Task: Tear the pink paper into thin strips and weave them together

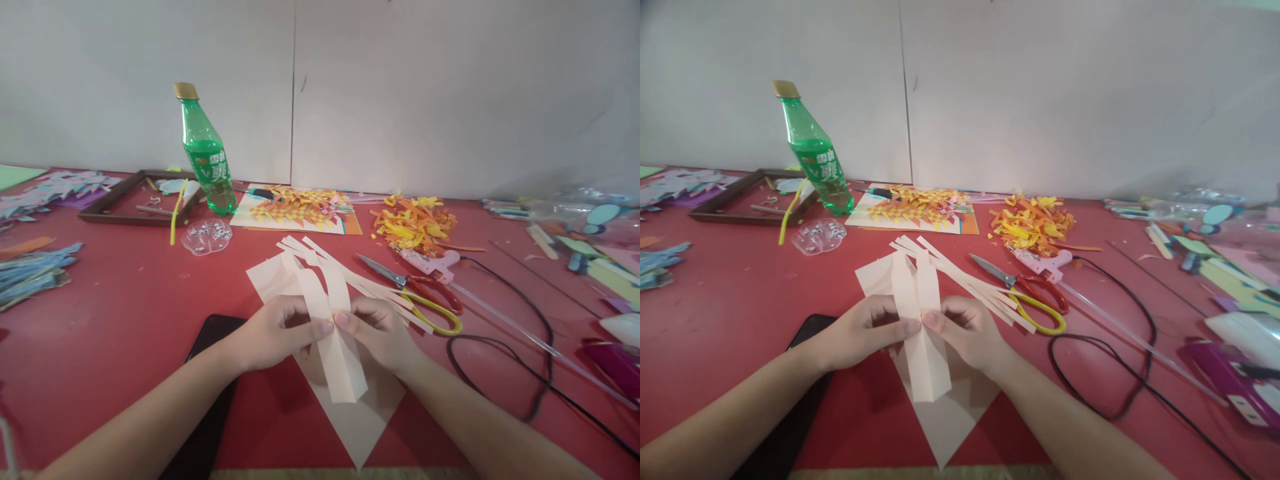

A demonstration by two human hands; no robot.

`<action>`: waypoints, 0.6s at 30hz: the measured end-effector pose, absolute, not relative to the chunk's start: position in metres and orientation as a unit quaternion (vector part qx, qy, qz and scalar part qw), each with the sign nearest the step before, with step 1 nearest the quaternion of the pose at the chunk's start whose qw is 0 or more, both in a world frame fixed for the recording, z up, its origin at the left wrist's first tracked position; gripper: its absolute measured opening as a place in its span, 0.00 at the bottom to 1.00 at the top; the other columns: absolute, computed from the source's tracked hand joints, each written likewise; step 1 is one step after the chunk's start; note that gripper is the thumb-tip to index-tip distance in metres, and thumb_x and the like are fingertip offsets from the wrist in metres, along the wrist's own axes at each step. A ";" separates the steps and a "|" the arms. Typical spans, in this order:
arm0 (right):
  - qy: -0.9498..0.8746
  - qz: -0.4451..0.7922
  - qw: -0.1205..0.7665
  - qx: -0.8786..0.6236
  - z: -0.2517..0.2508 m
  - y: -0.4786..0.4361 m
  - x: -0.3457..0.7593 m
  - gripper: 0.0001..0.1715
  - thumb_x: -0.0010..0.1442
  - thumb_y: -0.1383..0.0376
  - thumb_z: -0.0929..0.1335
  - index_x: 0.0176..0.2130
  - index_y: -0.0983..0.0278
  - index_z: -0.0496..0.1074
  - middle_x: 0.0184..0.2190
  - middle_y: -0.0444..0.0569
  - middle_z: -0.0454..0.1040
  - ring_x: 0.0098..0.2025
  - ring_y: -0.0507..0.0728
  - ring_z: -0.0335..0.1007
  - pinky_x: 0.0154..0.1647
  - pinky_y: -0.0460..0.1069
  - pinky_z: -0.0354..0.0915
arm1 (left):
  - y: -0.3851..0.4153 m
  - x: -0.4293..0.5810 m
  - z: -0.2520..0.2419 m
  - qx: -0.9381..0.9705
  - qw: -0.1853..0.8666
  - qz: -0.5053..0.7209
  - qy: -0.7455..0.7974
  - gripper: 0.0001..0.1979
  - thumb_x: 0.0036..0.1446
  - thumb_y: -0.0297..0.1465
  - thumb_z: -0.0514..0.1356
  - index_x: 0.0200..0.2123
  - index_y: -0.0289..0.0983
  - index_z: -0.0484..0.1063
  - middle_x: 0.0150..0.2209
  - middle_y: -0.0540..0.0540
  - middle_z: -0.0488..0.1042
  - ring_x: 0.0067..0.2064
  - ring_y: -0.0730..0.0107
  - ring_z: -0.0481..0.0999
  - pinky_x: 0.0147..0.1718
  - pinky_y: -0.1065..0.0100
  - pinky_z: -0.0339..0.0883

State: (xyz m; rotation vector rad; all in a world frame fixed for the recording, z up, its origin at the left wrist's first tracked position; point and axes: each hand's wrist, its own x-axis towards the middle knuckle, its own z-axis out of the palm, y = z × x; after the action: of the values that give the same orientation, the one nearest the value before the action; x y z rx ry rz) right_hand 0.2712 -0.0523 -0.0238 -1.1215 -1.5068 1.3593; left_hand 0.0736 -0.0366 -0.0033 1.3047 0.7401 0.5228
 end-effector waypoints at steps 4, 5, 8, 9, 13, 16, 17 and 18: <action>-0.607 0.516 0.401 -0.453 -0.023 -0.052 0.271 0.20 0.56 0.53 0.68 0.24 0.66 0.71 0.19 0.43 0.67 0.23 0.50 0.60 0.23 0.45 0.58 | -0.036 0.074 -0.004 0.584 0.698 0.239 0.339 0.13 0.58 0.38 0.59 0.34 0.32 0.74 0.27 0.50 0.69 0.25 0.80 0.67 0.25 0.76 0.63; -0.609 0.512 0.399 -0.456 -0.023 -0.052 0.271 0.21 0.56 0.53 0.68 0.23 0.66 0.71 0.19 0.43 0.66 0.22 0.50 0.59 0.23 0.45 0.57 | -0.036 0.075 -0.004 0.586 0.695 0.239 0.341 0.13 0.58 0.38 0.59 0.34 0.33 0.74 0.26 0.51 0.69 0.24 0.79 0.67 0.24 0.76 0.63; -0.616 0.502 0.394 -0.462 -0.023 -0.052 0.271 0.22 0.56 0.52 0.68 0.22 0.66 0.70 0.18 0.42 0.64 0.22 0.50 0.57 0.22 0.46 0.56 | -0.035 0.076 -0.003 0.595 0.684 0.237 0.349 0.12 0.57 0.37 0.59 0.32 0.32 0.73 0.24 0.51 0.68 0.23 0.79 0.66 0.24 0.75 0.62; -0.619 0.498 0.393 -0.464 -0.023 -0.052 0.271 0.22 0.56 0.52 0.68 0.22 0.66 0.69 0.18 0.42 0.64 0.22 0.50 0.57 0.22 0.46 0.55 | -0.035 0.076 -0.003 0.597 0.681 0.236 0.352 0.12 0.57 0.37 0.60 0.31 0.32 0.73 0.24 0.51 0.68 0.23 0.79 0.66 0.23 0.75 0.62; -0.621 0.490 0.392 -0.469 -0.024 -0.051 0.270 0.22 0.57 0.52 0.67 0.22 0.66 0.69 0.18 0.42 0.62 0.22 0.50 0.56 0.22 0.45 0.54 | -0.035 0.076 -0.004 0.600 0.675 0.240 0.357 0.13 0.57 0.38 0.59 0.30 0.32 0.72 0.22 0.52 0.67 0.22 0.79 0.65 0.22 0.75 0.60; -0.626 0.475 0.399 -0.473 -0.024 -0.050 0.271 0.23 0.57 0.52 0.67 0.21 0.66 0.68 0.18 0.42 0.61 0.21 0.49 0.55 0.21 0.45 0.53 | -0.034 0.075 -0.005 0.599 0.672 0.246 0.358 0.14 0.57 0.39 0.59 0.28 0.32 0.71 0.21 0.53 0.66 0.22 0.79 0.66 0.22 0.76 0.60; -0.629 0.469 0.399 -0.475 -0.024 -0.050 0.271 0.23 0.57 0.52 0.67 0.21 0.65 0.67 0.18 0.42 0.61 0.21 0.49 0.55 0.21 0.45 0.53 | -0.034 0.075 -0.005 0.600 0.671 0.246 0.360 0.14 0.57 0.39 0.59 0.28 0.32 0.71 0.21 0.53 0.66 0.22 0.79 0.66 0.22 0.76 0.60; -0.632 0.463 0.398 -0.478 -0.024 -0.050 0.271 0.23 0.58 0.52 0.67 0.21 0.65 0.67 0.18 0.41 0.61 0.21 0.49 0.55 0.21 0.45 0.53 | -0.034 0.075 -0.005 0.601 0.669 0.246 0.362 0.14 0.57 0.39 0.59 0.28 0.33 0.71 0.21 0.53 0.66 0.22 0.79 0.66 0.22 0.76 0.60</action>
State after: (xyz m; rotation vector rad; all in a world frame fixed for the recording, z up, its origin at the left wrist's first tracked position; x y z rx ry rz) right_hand 0.2714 -0.0496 -0.0241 -1.2092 -1.5997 1.1732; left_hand 0.0748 -0.0343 -0.0054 1.3545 0.8170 0.5542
